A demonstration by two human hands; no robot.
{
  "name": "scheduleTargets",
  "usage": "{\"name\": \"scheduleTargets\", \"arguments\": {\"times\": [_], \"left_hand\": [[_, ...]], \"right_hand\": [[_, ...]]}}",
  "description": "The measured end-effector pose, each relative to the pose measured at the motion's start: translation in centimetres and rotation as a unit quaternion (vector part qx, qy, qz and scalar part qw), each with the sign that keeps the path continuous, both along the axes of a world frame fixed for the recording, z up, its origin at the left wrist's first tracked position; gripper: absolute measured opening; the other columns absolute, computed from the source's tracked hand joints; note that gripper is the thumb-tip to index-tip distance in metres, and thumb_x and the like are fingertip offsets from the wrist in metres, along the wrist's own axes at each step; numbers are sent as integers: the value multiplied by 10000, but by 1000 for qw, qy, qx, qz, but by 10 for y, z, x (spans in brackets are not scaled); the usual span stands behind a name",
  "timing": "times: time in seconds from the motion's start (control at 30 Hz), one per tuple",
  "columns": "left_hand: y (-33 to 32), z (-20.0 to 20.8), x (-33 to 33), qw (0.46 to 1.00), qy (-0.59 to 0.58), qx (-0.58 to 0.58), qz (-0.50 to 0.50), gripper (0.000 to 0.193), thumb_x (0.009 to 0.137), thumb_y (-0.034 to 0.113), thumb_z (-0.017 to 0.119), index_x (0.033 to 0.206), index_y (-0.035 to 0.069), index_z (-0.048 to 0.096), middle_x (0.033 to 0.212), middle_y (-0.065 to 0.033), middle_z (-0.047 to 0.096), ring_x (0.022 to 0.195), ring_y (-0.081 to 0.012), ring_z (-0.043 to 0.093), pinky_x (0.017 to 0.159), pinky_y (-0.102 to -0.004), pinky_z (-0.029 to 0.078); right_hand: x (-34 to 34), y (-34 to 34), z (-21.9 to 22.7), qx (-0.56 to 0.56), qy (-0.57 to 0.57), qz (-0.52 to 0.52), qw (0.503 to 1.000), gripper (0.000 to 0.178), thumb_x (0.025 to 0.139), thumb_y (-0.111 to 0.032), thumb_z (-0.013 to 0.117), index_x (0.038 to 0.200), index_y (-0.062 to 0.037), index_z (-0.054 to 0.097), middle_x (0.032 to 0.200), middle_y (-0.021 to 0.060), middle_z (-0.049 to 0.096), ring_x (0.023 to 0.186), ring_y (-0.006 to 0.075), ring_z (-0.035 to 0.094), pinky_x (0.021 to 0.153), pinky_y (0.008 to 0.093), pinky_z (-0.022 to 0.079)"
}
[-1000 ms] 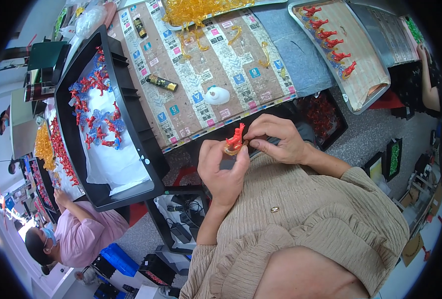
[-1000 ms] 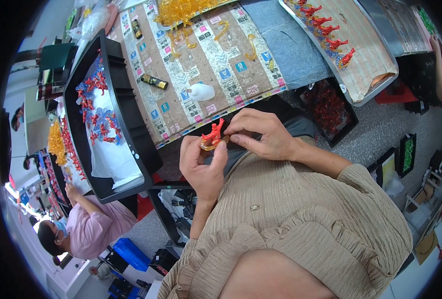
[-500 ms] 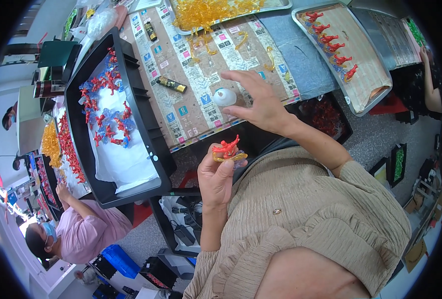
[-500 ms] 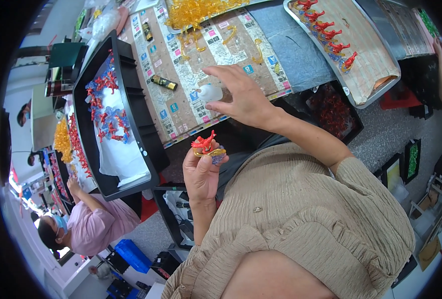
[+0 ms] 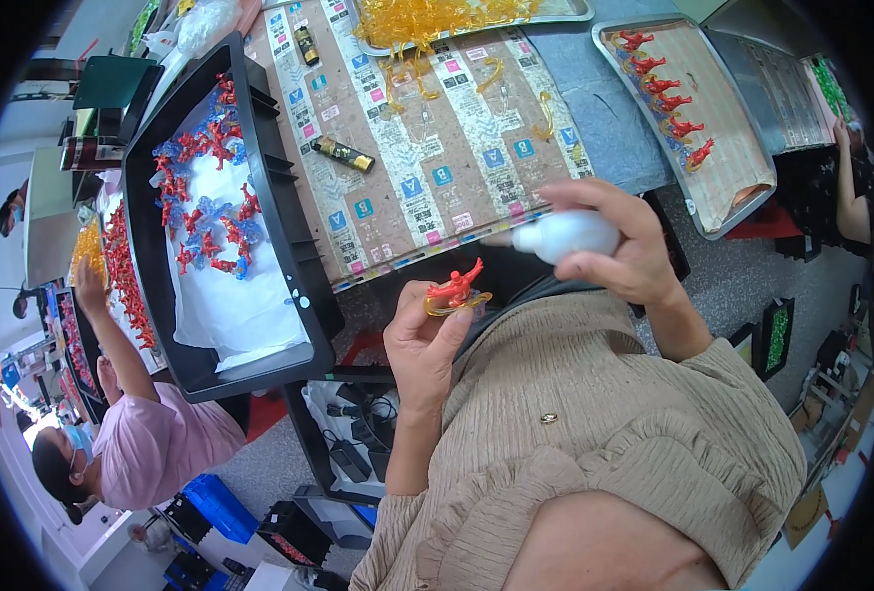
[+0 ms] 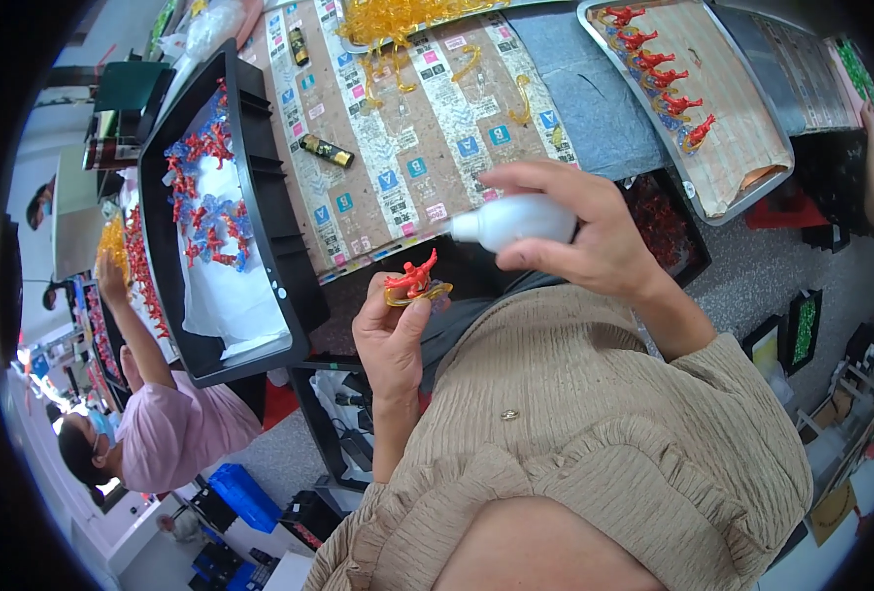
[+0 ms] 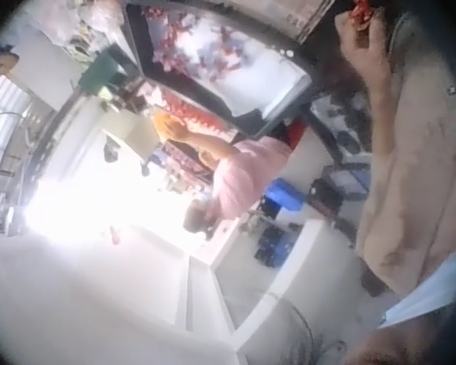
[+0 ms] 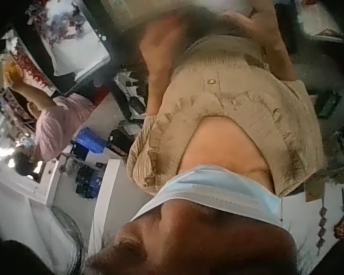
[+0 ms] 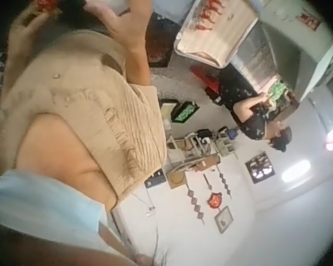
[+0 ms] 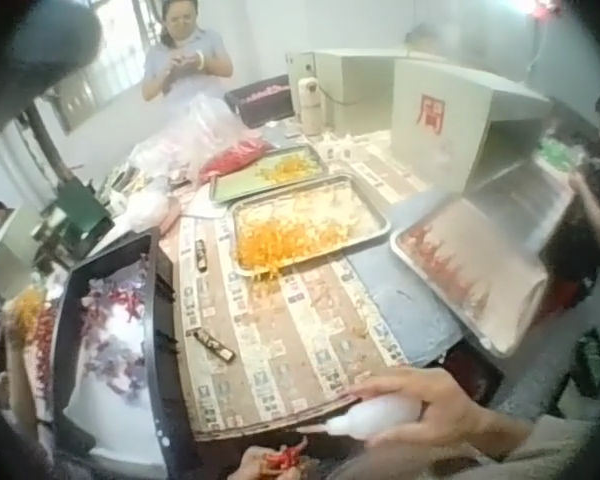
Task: The person assembles toy figurines by gluing small plastic parts onto them with a glue bottle.
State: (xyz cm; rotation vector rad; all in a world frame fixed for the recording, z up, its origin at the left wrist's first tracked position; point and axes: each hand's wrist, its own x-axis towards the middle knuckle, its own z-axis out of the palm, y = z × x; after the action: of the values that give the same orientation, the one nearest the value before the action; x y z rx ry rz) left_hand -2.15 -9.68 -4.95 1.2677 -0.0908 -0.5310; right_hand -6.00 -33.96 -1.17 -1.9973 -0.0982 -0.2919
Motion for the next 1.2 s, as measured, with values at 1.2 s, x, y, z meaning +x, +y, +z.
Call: {"name": "scheduleTargets", "arguments": {"times": [1.2], "left_hand": [[-10,-1,-5,998,-18,59,-26,236,781,-38,714,1013,-30,671,979,-29,519,875,-99,536,774,-228,433]], "right_hand": [[-22,7,7,24,-43,6,999,374,657,-196,846,921,-30,640,834,86,655,705,209,588,598,309,463]]}}
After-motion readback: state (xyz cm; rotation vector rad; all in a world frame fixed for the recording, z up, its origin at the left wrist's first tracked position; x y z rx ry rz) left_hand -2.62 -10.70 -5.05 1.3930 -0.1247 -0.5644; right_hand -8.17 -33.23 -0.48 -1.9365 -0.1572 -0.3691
